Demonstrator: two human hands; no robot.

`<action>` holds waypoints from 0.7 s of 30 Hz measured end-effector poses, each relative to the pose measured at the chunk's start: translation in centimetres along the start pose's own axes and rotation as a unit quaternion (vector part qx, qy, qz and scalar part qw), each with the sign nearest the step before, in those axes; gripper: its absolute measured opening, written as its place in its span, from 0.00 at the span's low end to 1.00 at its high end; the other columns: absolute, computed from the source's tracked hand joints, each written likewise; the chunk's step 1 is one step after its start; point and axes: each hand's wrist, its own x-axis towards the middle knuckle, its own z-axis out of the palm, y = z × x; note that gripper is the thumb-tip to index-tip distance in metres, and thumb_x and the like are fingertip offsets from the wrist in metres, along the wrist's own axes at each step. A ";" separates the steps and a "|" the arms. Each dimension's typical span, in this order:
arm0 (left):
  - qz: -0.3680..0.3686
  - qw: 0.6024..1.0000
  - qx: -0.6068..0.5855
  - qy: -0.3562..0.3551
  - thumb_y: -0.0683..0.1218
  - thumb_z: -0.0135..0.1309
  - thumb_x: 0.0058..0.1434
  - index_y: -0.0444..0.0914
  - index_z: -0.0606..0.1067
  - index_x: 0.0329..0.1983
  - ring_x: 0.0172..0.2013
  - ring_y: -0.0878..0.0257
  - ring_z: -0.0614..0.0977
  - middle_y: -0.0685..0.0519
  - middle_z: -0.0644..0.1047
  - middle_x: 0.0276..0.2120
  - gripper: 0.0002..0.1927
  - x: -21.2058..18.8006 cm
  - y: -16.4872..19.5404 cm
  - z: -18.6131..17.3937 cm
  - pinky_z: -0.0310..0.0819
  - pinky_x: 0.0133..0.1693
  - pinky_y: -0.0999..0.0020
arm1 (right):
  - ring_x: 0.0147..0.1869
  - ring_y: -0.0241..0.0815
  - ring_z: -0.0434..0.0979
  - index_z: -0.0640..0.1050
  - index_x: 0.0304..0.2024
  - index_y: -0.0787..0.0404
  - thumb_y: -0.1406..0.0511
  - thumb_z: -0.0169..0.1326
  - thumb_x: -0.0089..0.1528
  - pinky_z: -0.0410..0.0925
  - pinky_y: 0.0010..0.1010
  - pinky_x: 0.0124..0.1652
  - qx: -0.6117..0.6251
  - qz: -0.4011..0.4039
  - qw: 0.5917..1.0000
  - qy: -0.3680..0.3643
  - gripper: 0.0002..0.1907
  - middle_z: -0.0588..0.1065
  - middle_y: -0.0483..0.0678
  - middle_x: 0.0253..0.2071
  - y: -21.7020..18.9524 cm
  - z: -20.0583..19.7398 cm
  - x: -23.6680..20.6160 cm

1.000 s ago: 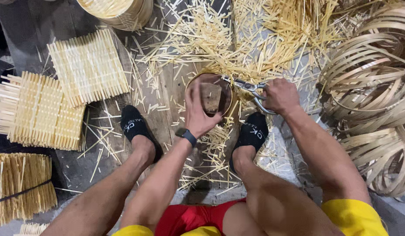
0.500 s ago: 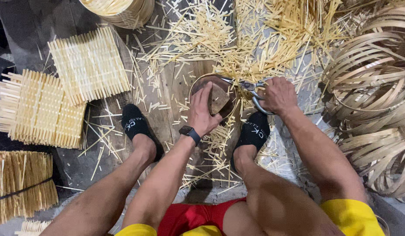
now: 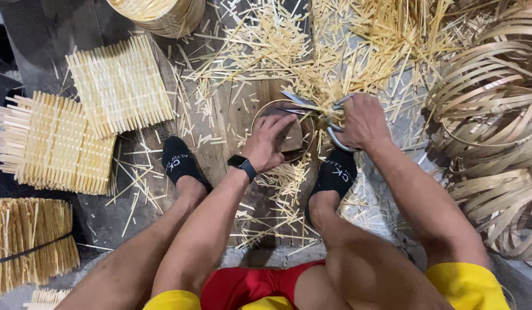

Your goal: The person places a circular bamboo template on a rectangular woven mat, then uses shears to cut the mat into a circle. The process is repeated multiple times with new mats, and finished pieces are stacked.

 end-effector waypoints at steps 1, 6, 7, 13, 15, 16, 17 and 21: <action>0.003 1.000 -0.003 -0.013 0.37 0.64 0.34 0.50 0.64 0.69 0.61 0.43 0.68 0.45 0.70 0.59 0.53 0.2 0.0 -0.2 0.64 0.64 0.52 | 0.36 0.51 0.78 0.77 0.34 0.65 0.39 0.59 0.45 0.74 0.43 0.37 -0.017 -0.012 0.999 0.024 0.36 0.75 0.55 0.29 0.0 0.1 0.2; 0.059 0.998 -0.003 -0.033 0.44 0.71 0.45 0.51 0.68 0.66 0.61 0.44 0.69 0.46 0.71 0.59 0.43 0.2 -0.3 -1.6 0.66 0.64 0.52 | 0.34 0.47 0.78 0.80 0.41 0.58 0.51 0.52 0.64 0.76 0.41 0.37 0.045 0.063 0.970 -0.231 0.19 0.77 0.51 0.30 2.7 0.5 0.2; 0.059 0.997 -0.005 -0.041 0.45 0.72 0.43 0.50 0.68 0.65 0.61 0.43 0.68 0.45 0.71 0.58 0.44 0.1 -0.6 -1.7 0.66 0.63 0.51 | 0.33 0.45 0.78 0.82 0.40 0.56 0.54 0.50 0.66 0.77 0.40 0.38 0.061 0.082 0.961 -0.256 0.16 0.77 0.50 0.29 3.3 0.7 0.0; 0.020 0.996 -0.066 0.060 0.55 0.71 0.43 0.41 0.64 0.71 0.61 0.42 0.70 0.40 0.70 0.61 0.51 1.0 -3.9 0.5 0.63 0.62 0.49 | 0.54 0.60 0.74 0.74 0.50 0.75 0.40 0.70 0.53 0.69 0.51 0.52 0.172 0.460 0.848 -0.197 0.46 0.73 0.64 0.48 6.0 3.5 -1.6; -0.047 0.989 -0.066 0.122 0.60 0.69 0.54 0.40 0.68 0.69 0.61 0.42 0.73 0.39 0.73 0.60 0.43 2.3 -5.6 1.6 0.63 0.62 0.49 | 0.60 0.65 0.67 0.70 0.55 0.78 0.50 0.71 0.50 0.64 0.50 0.58 0.127 0.427 0.885 -0.133 0.45 0.67 0.69 0.55 6.1 4.1 -2.8; -0.095 0.984 -0.057 0.141 0.60 0.64 0.62 0.40 0.71 0.68 0.60 0.44 0.75 0.40 0.75 0.59 0.36 3.4 -6.5 1.9 0.64 0.64 0.49 | 0.64 0.68 0.63 0.67 0.57 0.80 0.55 0.72 0.48 0.62 0.50 0.60 0.103 0.410 0.901 -0.099 0.46 0.64 0.71 0.59 6.0 4.1 -3.6; -0.142 0.975 -0.048 0.161 0.61 0.60 0.69 0.40 0.75 0.67 0.60 0.45 0.77 0.41 0.78 0.58 0.30 4.1 -7.1 2.3 0.65 0.65 0.50 | 0.65 0.68 0.60 0.66 0.59 0.79 0.56 0.72 0.48 0.60 0.50 0.62 0.112 0.401 0.903 -0.105 0.48 0.62 0.71 0.61 5.9 4.0 -4.0; -0.234 0.966 -0.080 0.077 0.57 0.64 0.60 0.41 0.83 0.49 0.46 0.51 0.82 0.43 0.83 0.44 0.20 6.3 -7.8 3.1 0.75 0.51 0.58 | 0.64 0.65 0.65 0.67 0.64 0.75 0.63 0.69 0.53 0.63 0.50 0.62 0.129 0.342 0.930 -0.046 0.42 0.66 0.69 0.59 2.3 2.6 -4.9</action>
